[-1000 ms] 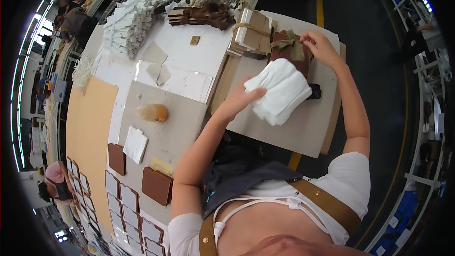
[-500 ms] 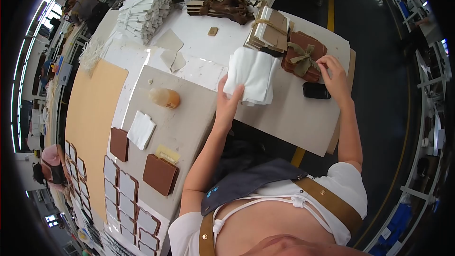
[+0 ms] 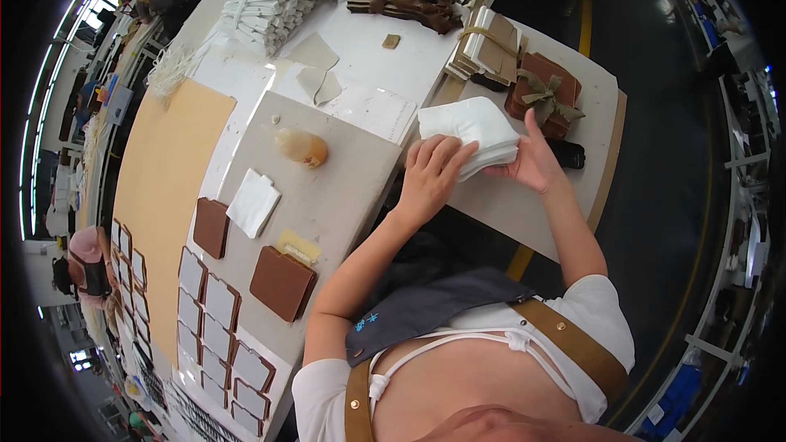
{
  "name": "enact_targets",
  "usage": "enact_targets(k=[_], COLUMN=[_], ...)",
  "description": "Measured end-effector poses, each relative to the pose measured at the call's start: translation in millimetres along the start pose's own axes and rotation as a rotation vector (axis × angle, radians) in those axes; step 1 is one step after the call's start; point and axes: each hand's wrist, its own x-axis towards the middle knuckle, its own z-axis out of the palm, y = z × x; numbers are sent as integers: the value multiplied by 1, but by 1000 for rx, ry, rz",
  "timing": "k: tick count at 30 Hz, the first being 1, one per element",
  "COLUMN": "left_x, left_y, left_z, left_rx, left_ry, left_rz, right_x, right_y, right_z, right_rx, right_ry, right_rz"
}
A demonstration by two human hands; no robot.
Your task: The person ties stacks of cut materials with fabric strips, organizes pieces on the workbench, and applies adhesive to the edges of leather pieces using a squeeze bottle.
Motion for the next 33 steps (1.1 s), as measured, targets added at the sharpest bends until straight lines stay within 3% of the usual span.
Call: enact_targets(k=[3, 5, 9, 12, 15, 19, 21, 31, 33], left_x=[-15, -21, -40, -54, -64, -59, -39, -16, -32], left_y=[1, 2, 7, 6, 1, 1, 6, -36, -40], left_z=[2, -2, -15, -25, -28, -17, -14, 12, 24], left_rx=[-10, 2, -167, -211, -268, -698, -1060, -1161, -1096], left_ry=[12, -4, 19, 24, 10, 111, 253, 27, 38], left_rz=[-51, -72, -300, -411, -393, -595, -800, -949, -925], right_x=[11, 16, 15, 14, 15, 14, 15, 25, 37], right_y=[13, 18, 18, 16, 14, 16, 29, 54, 60], right_z=[-1, 1, 13, 18, 27, 26, 27, 27, -8], right_rx=[-335, -338, -365, -591, -1045, -496, -480, -312, -872], right_ry=[151, 246, 295, 366, 503, 413, 401, 393, 641], right_rz=[-67, -214, -419, -672, -1032, -689, -646, -649, -671])
